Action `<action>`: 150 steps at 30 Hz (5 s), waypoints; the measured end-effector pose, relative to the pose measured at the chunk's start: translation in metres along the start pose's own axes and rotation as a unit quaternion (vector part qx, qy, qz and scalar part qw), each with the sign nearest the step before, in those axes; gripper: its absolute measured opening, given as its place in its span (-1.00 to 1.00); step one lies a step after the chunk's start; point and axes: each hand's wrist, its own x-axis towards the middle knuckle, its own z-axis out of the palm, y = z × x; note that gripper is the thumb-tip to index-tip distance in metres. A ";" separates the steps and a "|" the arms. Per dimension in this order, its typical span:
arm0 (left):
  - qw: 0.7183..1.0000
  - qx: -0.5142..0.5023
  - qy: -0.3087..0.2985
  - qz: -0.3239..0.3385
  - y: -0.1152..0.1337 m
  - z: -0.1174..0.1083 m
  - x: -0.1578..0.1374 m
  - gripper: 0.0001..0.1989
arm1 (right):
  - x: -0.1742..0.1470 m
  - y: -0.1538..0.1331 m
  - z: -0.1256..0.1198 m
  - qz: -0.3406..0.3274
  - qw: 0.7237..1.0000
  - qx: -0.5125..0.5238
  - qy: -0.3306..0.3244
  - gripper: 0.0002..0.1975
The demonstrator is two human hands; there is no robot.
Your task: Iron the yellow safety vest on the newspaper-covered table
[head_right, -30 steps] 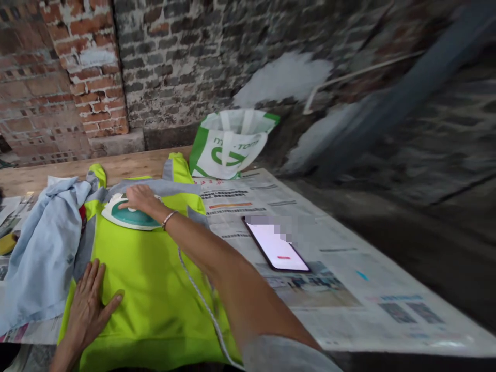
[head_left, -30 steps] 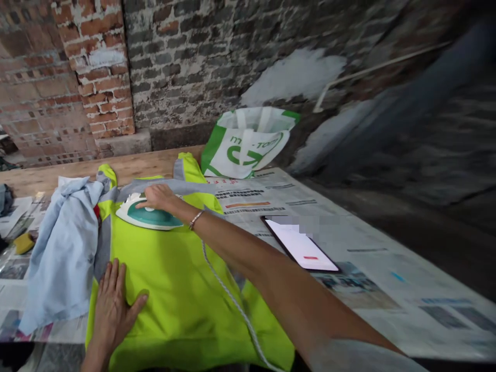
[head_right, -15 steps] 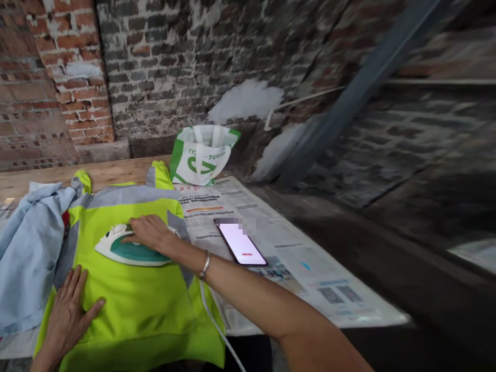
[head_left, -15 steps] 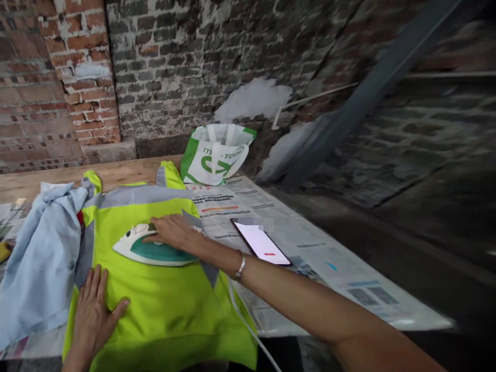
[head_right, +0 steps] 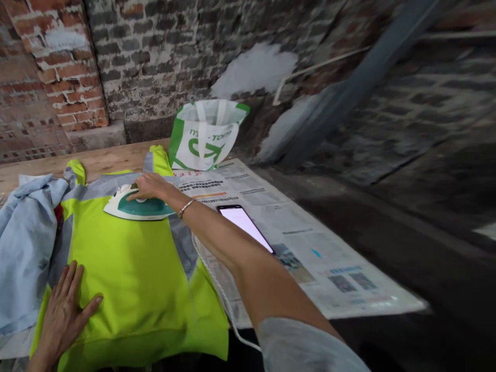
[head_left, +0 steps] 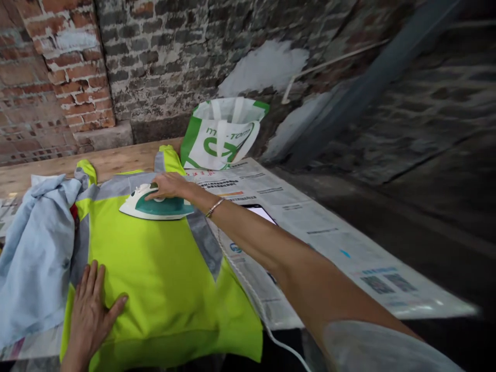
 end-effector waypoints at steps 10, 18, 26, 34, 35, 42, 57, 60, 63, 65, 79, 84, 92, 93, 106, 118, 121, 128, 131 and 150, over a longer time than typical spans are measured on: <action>0.999 -0.010 -0.027 -0.045 -0.002 0.007 -0.003 -0.16 | -0.129 -0.077 0.002 -0.047 0.998 0.005 -0.052 -0.45; 1.000 -0.010 0.001 -0.028 -0.001 0.014 -0.010 -0.15 | -0.093 -0.087 0.009 -0.003 1.000 -0.025 -0.013 -0.38; 0.999 -0.007 0.002 -0.041 0.007 0.015 -0.013 -0.13 | 0.029 -0.071 0.004 0.083 0.996 -0.010 0.024 -0.30; 0.999 -0.010 -0.017 -0.047 0.007 0.015 -0.011 -0.13 | -0.013 -0.077 -0.001 0.015 0.999 -0.021 -0.019 -0.35; 0.998 -0.012 -0.021 -0.052 0.007 0.014 -0.010 -0.14 | -0.030 -0.081 0.000 0.003 0.999 -0.025 -0.021 -0.36; 0.999 -0.012 -0.017 -0.047 0.006 0.013 -0.008 -0.15 | -0.123 -0.113 0.009 -0.017 0.999 -0.032 -0.035 -0.37; 0.999 0.020 -0.015 -0.032 0.008 0.006 -0.007 -0.17 | 0.023 -0.116 0.015 0.036 0.997 -0.006 0.072 -0.31; 0.999 0.023 -0.011 -0.027 0.007 0.005 -0.005 -0.17 | 0.038 -0.111 0.007 0.037 0.998 0.004 0.048 -0.29; 0.999 0.021 -0.008 -0.022 0.004 0.005 -0.003 -0.18 | 0.019 -0.109 0.001 0.013 0.999 -0.003 0.029 -0.27; 1.000 0.013 -0.007 -0.026 0.002 0.005 -0.002 -0.18 | -0.010 -0.110 -0.001 0.000 1.000 -0.008 0.023 -0.28; 1.000 0.006 -0.006 -0.021 -0.006 0.006 0.001 -0.17 | -0.101 -0.092 0.001 0.006 1.000 0.002 -0.010 -0.33; 1.000 0.000 -0.007 -0.010 -0.001 -0.002 0.003 -0.18 | -0.031 -0.044 -0.002 0.049 0.998 0.005 0.028 -0.33; 0.999 -0.016 -0.026 -0.015 0.001 -0.006 0.006 -0.19 | 0.006 -0.007 -0.004 0.049 0.998 0.023 0.018 -0.30; 0.999 -0.016 -0.027 -0.015 0.001 -0.006 0.007 -0.19 | -0.003 -0.010 -0.004 0.040 0.999 0.020 0.012 -0.31; 0.997 -0.016 -0.053 -0.052 0.004 -0.004 0.003 -0.16 | -0.153 -0.091 0.002 -0.035 0.998 -0.001 -0.047 -0.47; 0.998 -0.001 -0.047 -0.047 0.009 -0.001 -0.007 -0.17 | 0.003 -0.064 0.007 0.070 0.997 -0.007 0.030 -0.34; 0.998 0.002 -0.043 -0.043 0.010 -0.001 -0.007 -0.17 | 0.036 -0.055 0.007 0.102 0.994 0.006 0.027 -0.31; 0.997 -0.024 -0.050 -0.060 0.010 0.003 -0.007 -0.17 | -0.015 -0.063 0.010 0.023 1.000 -0.009 -0.013 -0.37; 0.996 -0.030 -0.046 -0.064 0.010 0.006 -0.007 -0.17 | -0.067 -0.083 0.009 -0.009 0.999 -0.020 -0.025 -0.41; 0.998 0.001 -0.032 -0.061 0.016 0.011 -0.014 -0.15 | 0.037 -0.118 0.013 0.070 0.997 -0.004 0.032 -0.35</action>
